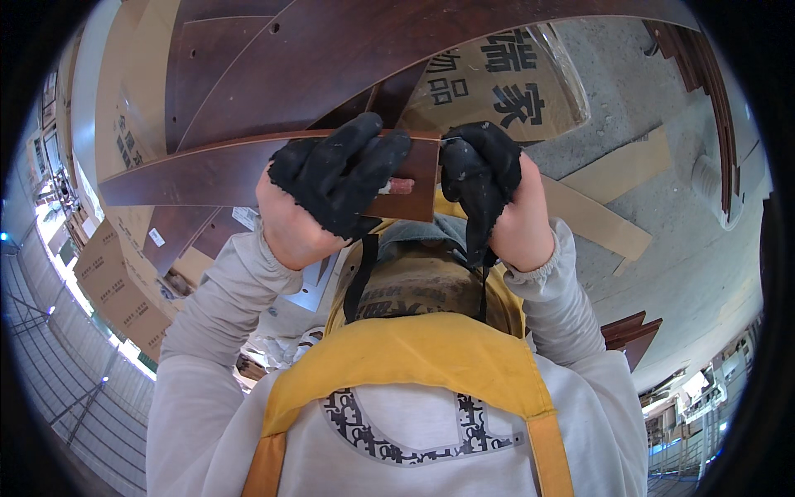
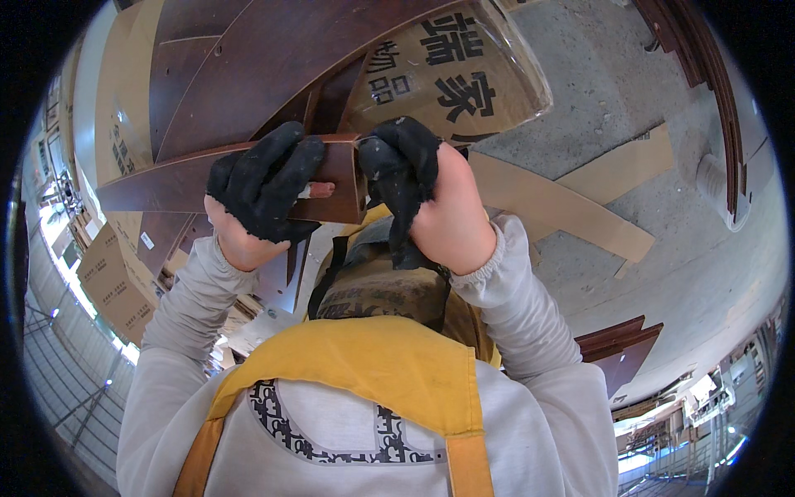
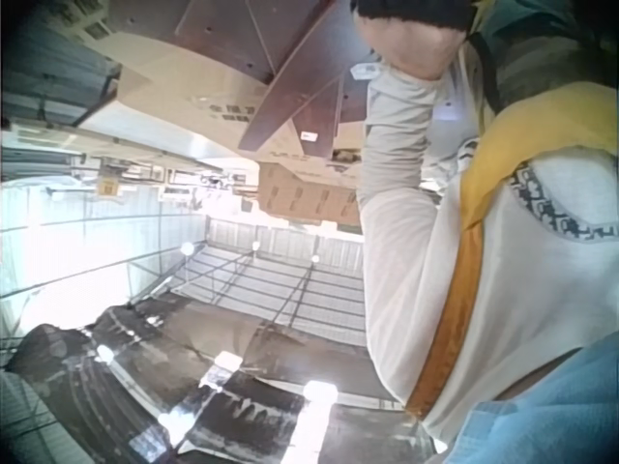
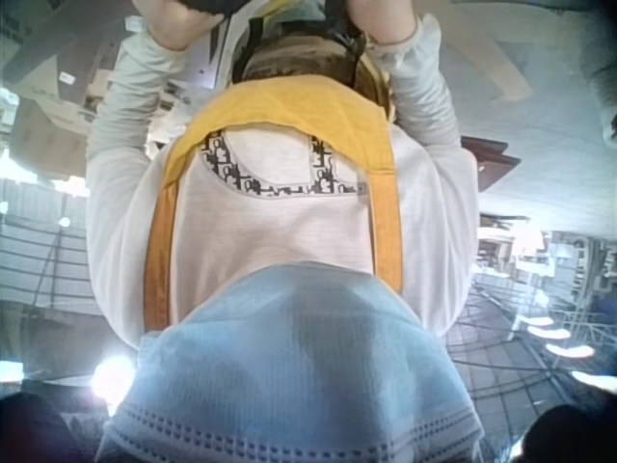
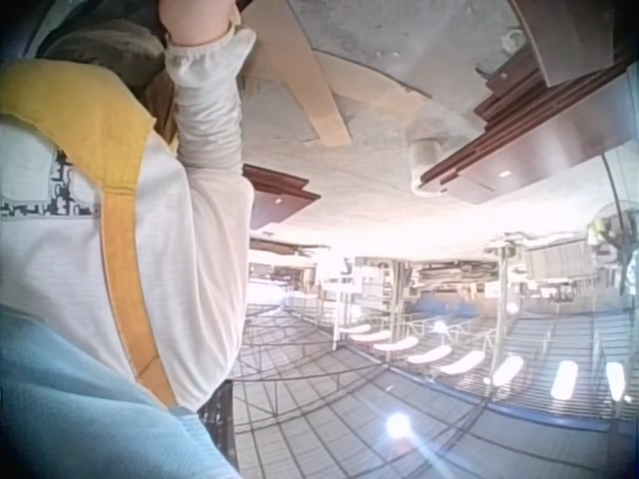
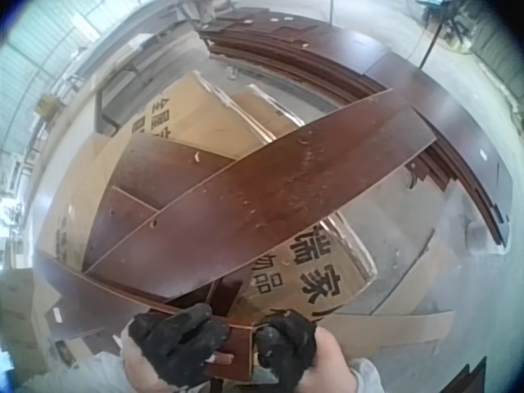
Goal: The person applies glue to the edges of wooden furniture parts and then rubs the edges with a yellow sponge. The person handles several wooden pieces, a glue bottle, and a sponge in a workshop setting.
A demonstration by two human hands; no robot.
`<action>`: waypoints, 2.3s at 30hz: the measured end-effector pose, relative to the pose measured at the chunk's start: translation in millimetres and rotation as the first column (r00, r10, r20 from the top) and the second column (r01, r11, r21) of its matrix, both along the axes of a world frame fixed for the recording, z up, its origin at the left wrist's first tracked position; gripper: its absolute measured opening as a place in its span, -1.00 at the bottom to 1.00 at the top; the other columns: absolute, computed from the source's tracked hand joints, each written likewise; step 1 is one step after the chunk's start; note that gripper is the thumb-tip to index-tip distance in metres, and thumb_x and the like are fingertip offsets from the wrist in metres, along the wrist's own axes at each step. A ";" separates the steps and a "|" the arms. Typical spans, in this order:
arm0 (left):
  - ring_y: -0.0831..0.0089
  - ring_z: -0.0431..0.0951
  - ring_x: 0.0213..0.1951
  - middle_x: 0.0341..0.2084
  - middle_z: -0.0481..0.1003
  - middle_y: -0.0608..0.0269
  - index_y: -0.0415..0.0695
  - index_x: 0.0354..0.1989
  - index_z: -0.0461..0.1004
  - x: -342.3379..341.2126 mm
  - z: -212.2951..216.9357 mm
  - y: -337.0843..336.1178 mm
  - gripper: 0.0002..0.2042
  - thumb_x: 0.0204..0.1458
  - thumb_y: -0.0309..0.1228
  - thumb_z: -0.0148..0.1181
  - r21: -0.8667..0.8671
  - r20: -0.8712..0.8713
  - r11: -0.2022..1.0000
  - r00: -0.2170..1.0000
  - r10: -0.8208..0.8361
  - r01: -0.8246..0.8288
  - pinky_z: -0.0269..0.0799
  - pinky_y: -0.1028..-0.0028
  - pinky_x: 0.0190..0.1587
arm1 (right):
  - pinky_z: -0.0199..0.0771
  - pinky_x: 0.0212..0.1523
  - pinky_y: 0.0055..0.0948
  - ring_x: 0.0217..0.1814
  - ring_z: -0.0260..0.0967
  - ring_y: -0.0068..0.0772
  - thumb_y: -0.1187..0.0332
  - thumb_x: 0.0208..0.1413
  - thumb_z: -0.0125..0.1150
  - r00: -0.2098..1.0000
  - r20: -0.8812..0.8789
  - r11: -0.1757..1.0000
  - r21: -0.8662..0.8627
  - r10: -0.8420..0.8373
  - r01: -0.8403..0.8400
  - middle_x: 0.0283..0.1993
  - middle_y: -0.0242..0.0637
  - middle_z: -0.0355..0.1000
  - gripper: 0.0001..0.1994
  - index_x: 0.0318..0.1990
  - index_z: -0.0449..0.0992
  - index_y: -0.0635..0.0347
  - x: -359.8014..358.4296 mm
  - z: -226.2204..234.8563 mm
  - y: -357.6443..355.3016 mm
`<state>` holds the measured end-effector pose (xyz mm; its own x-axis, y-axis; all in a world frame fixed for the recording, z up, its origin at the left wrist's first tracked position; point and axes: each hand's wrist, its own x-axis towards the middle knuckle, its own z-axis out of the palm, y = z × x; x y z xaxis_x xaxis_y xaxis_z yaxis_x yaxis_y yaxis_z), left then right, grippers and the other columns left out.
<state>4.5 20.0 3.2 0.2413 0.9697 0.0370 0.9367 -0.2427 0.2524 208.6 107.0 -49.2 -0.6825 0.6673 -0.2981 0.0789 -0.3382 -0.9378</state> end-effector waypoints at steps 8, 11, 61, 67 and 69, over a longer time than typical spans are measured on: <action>0.41 0.56 -0.19 -0.05 0.49 0.22 -0.05 -0.03 0.51 0.2 -3.4 -0.3 -0.47 -0.36 -0.46 0.25 0.045 -0.014 0.999 1.000 -0.022 0.023 0.43 0.51 -0.28 | 0.25 -0.39 -0.65 -0.39 0.21 -0.69 0.36 0.23 0.04 0.982 -0.169 0.860 -0.509 -0.089 -0.010 -0.40 -0.47 0.35 -0.84 -0.16 0.43 0.26 2.3 -2.4 -1.3; 0.30 0.55 -0.11 -0.05 0.50 0.21 0.02 -0.03 0.51 -4.1 -9.2 -7.5 -0.42 -0.38 -0.20 0.42 -0.004 -0.037 1.000 0.999 -0.001 0.001 0.40 0.39 -0.16 | 0.23 -0.40 -0.66 -0.40 0.18 -0.71 0.36 0.23 0.03 0.983 -0.178 0.863 -0.503 -0.036 -0.060 -0.41 -0.50 0.33 -0.84 -0.16 0.42 0.26 3.5 -3.2 3.9; 0.42 0.52 -0.07 -0.02 0.48 0.23 0.00 0.00 0.49 5.4 -2.2 -5.7 -0.43 -0.31 -0.15 0.34 -0.006 -0.117 1.000 0.993 0.014 -0.015 0.31 0.46 -0.15 | 0.35 -0.25 -0.57 -0.28 0.27 -0.60 0.46 0.17 0.07 0.939 -0.276 0.932 -0.348 -0.204 0.100 -0.31 -0.40 0.36 -0.91 -0.20 0.41 0.26 -7.8 -24.3 -19.4; 0.39 0.52 -0.08 -0.01 0.47 0.19 -0.03 0.01 0.49 3.0 -0.6 -5.5 -0.43 -0.29 -0.16 0.30 -0.020 -0.093 1.000 0.996 -0.010 0.008 0.33 0.46 -0.16 | 0.35 -0.26 -0.59 -0.29 0.27 -0.62 0.44 0.16 0.10 0.946 -0.264 0.917 -0.392 -0.189 0.074 -0.32 -0.43 0.37 -0.89 -0.20 0.41 0.25 -6.9 -19.0 -15.3; 0.39 0.52 -0.08 -0.01 0.47 0.18 -0.03 0.01 0.49 2.8 -1.1 -5.9 -0.43 -0.29 -0.17 0.30 -0.025 -0.091 1.000 0.996 -0.008 0.006 0.32 0.46 -0.15 | 0.34 -0.26 -0.60 -0.29 0.27 -0.63 0.43 0.16 0.11 0.945 -0.261 0.896 -0.438 -0.200 0.068 -0.32 -0.44 0.36 -0.89 -0.20 0.41 0.24 -6.5 -18.4 -15.7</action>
<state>7.3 14.1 2.2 0.2495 0.9683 -0.0090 0.9543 -0.2443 0.1721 202.1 91.4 -67.6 -0.6947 0.6163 -0.3709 -0.2497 -0.6902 -0.6792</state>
